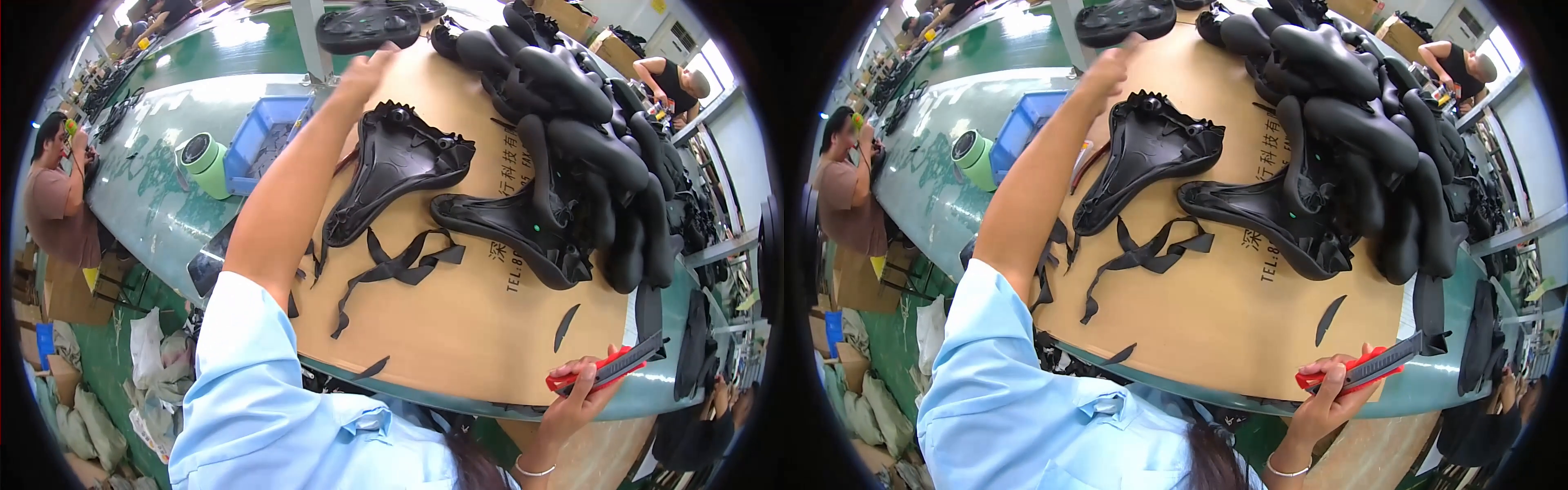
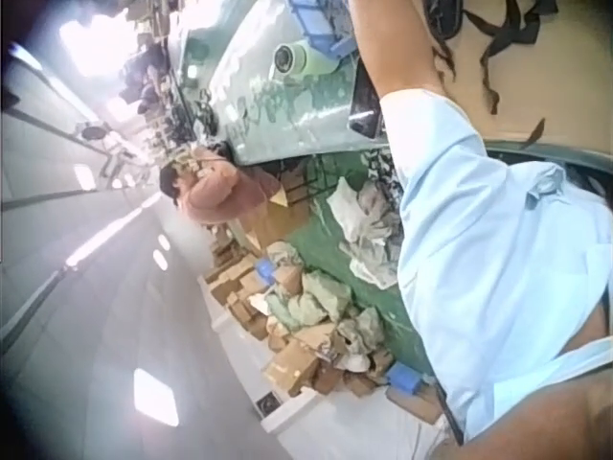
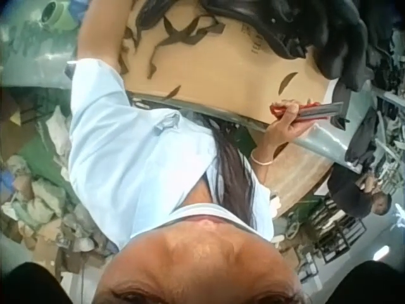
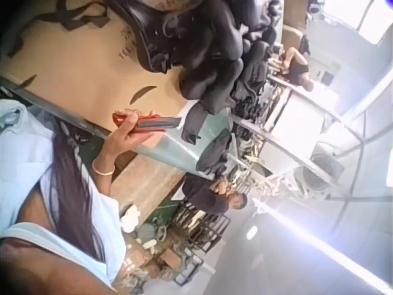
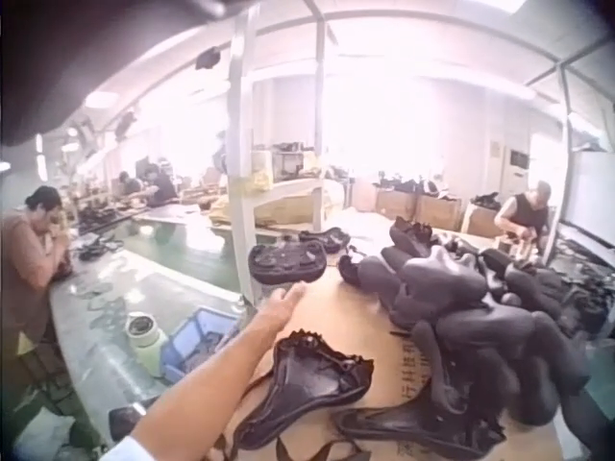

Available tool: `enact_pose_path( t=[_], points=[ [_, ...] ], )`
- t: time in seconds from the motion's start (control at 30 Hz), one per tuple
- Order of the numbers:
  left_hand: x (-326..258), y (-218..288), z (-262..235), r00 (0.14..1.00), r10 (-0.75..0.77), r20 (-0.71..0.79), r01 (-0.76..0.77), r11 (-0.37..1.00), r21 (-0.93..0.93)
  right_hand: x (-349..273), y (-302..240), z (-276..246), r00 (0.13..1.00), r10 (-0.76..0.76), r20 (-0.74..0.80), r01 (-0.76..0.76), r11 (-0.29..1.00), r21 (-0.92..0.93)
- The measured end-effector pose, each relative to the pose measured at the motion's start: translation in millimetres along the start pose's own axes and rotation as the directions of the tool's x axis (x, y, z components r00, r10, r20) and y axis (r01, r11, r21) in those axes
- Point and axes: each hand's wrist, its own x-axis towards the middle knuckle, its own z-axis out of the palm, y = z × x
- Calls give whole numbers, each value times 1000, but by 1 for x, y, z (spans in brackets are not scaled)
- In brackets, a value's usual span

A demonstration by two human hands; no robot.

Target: Trimming excess material from bicycle seats using a utility knife at a factory workbench.

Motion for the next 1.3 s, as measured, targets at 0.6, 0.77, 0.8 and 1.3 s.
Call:
enact_pose_path(
  t=[0.6, 0.77, 0.8, 1.3],
  points=[
    [-288, -83, -34, 988, 147, 47, -154, 958, 241, -30, 30, 11, 826, 386, 412, -380, 920, -99],
    [-318, -19, -6, 859, 467, 210, -511, 746, 427, -34, 23, -1, 741, 430, 515, -375, 902, -213],
    [-322, -16, 9, 838, 472, 274, -545, 708, 449, -35, 19, 0, 720, 435, 540, -356, 900, -250],
    [-326, -39, 47, 977, 34, 212, -49, 997, 63, -16, 0, 37, 742, -165, 650, 449, 842, -299]
  ],
)
